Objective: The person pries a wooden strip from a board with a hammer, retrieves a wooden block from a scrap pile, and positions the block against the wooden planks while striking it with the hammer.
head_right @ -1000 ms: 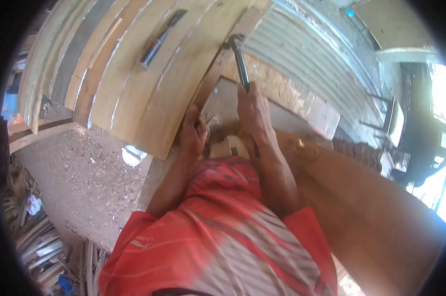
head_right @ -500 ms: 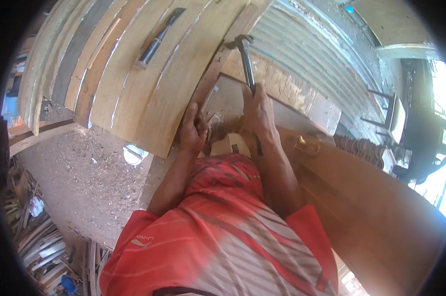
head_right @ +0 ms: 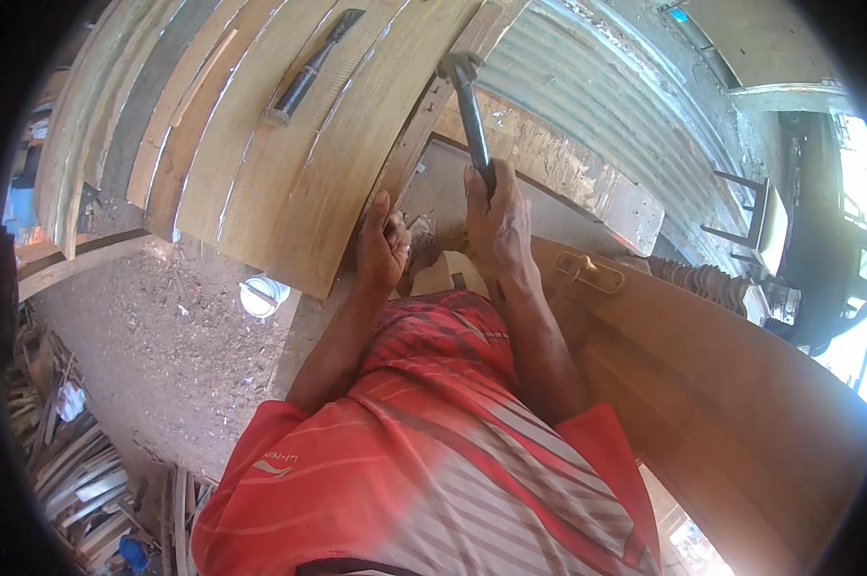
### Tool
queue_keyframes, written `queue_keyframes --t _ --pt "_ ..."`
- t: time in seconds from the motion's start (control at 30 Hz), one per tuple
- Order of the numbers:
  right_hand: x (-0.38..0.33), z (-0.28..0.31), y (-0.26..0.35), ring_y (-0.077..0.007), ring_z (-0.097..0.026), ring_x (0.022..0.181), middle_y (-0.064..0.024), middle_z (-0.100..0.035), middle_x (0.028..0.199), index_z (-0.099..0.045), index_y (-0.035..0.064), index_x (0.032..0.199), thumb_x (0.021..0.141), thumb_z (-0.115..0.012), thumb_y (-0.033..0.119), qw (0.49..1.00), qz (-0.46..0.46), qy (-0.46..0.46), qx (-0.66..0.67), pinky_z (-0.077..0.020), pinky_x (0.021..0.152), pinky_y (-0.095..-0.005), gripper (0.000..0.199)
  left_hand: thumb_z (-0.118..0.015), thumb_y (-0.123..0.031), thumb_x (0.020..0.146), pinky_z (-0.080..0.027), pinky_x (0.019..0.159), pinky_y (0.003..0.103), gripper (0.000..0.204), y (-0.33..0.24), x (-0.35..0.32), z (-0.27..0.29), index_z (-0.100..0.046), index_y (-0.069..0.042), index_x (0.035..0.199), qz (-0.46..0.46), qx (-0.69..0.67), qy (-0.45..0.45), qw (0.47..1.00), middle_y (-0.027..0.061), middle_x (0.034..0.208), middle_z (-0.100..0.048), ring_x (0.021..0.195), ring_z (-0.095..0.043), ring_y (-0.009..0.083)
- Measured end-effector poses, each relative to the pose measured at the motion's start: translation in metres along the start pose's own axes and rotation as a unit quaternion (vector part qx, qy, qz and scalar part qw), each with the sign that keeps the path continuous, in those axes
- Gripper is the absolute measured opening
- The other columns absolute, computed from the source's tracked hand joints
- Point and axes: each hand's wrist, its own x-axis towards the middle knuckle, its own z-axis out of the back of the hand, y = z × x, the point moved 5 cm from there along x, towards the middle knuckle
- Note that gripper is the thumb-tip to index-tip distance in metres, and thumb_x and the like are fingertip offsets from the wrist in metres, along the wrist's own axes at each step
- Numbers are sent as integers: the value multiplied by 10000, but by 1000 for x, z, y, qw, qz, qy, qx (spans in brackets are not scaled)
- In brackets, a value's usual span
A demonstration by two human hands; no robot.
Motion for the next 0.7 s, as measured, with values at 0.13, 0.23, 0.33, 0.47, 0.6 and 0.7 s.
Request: queue_keyframes --t 0.13,0.23,0.33,0.47,0.6,0.7 --pt "-9 -3 -7 -415 -614 678 -227 -608 749 -547 11 1032 990 -564 262 999 -22 4 28 -455 613 -462 256 -667 -440 949 -251 476 220 342 -1 3 3 -472 -196 810 -15 26 -5 1000 -64 646 -404 496 -306 39" --pt "-16 1 -1 -366 -623 664 -214 -604 715 -550 4 1009 989 -571 258 997 -48 -30 48 -455 604 -446 256 -656 -446 955 -247 467 225 360 -4 3 0 -450 -206 783 -11 41 8 999 -69 628 -370 499 -296 38" --pt "-20 -3 -8 -294 -605 613 -178 -583 665 -551 1 968 990 -576 256 999 -24 -7 -24 -451 583 -433 257 -645 -455 959 -252 465 223 369 -3 4 2 -436 -208 782 -1 55 18 998 -67 632 -362 501 -296 37" --pt "-16 3 10 -246 -576 564 -152 -558 632 -541 0 930 991 -581 250 998 -43 3 -45 -439 548 -416 261 -628 -476 964 -248 460 216 379 -2 5 4 -427 -211 782 -5 65 18 998 -67 651 -351 500 -289 36" --pt "-19 29 38 -204 -557 537 -139 -550 626 -524 4 925 989 -582 201 997 -9 -76 32 -424 511 -375 215 -623 -478 966 -246 458 213 379 -4 1 3 -428 -209 785 2 73 19 997 -68 661 -345 497 -283 36" --pt "-21 34 41 -275 -576 547 -179 -568 646 -502 -4 953 994 -572 202 992 43 -117 36 -433 530 -413 221 -628 -479 963 -242 456 211 383 -5 2 1 -425 -211 780 -10 72 29 997 -68 659 -339 497 -284 36"
